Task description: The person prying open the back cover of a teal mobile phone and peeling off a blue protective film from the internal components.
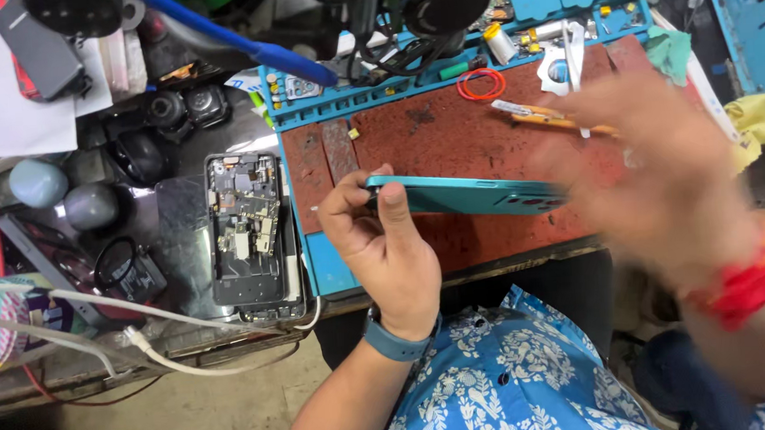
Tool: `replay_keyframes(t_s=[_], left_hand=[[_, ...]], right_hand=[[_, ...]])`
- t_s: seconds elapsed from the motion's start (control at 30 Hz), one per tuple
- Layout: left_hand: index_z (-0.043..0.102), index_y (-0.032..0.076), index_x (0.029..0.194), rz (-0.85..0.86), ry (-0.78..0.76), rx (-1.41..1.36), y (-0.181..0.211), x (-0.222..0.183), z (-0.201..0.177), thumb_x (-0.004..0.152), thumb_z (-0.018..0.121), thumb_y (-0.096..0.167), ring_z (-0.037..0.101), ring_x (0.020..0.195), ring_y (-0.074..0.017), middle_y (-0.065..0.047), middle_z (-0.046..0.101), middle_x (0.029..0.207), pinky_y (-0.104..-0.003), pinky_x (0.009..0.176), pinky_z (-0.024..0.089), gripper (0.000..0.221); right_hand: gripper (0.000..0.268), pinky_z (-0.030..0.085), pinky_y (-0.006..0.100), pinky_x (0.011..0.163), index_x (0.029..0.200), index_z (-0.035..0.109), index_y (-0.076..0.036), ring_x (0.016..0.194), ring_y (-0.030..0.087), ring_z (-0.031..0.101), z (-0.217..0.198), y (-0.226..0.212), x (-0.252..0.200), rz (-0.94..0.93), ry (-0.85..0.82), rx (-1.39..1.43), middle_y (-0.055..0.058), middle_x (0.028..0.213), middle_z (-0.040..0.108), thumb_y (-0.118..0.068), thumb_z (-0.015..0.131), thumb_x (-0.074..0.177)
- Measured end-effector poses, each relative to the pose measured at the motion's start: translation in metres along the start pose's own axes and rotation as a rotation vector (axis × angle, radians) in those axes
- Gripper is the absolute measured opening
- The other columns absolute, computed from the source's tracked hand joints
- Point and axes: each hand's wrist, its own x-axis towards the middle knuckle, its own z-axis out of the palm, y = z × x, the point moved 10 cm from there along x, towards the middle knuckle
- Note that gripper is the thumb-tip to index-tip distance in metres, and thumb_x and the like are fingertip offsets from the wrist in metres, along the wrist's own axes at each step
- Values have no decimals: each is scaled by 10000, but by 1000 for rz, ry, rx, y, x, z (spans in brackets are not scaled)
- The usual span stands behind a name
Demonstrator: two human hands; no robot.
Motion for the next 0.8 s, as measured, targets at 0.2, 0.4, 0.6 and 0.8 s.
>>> replay_keyframes(t_s=[0.2, 0.4, 0.6, 0.8], left_hand=[[445, 42, 1188, 80, -175, 410, 36, 6, 8, 893, 824, 111, 615, 1226, -266, -140, 567, 1338, -432, 1141, 428, 485], [528, 34, 1186, 152, -166, 651, 53, 8, -4, 855, 885, 74, 677, 1151, -319, -165, 664, 1258, -381, 1019, 541, 489], [521, 45, 1325, 300, -144, 637, 55, -1, -4, 894, 883, 65, 693, 1239, -339, -169, 665, 1351, -386, 1050, 560, 564], [572, 36, 1353, 422, -173, 720, 60, -3, -1, 873, 887, 38, 683, 1250, -347, -167, 667, 1334, -444, 1122, 529, 574]], right_hand=[[394, 540, 419, 794, 1211, 694, -48, 934, 295, 686, 50, -60, 1, -311, -99, -105, 96, 1130, 695, -75, 802, 833], [390, 532, 416, 773, 1199, 699, -46, 931, 288, 684, 56, -64, -2, -386, -115, -104, 99, 1129, 694, -68, 805, 824], [393, 521, 412, 746, 1201, 705, -60, 899, 279, 682, 59, -61, -2, -394, -122, -112, 91, 1124, 699, -80, 824, 826], [409, 515, 409, 745, 1214, 704, -67, 903, 274, 683, 59, -62, -4, -407, -104, -118, 89, 1126, 698, -85, 830, 825]])
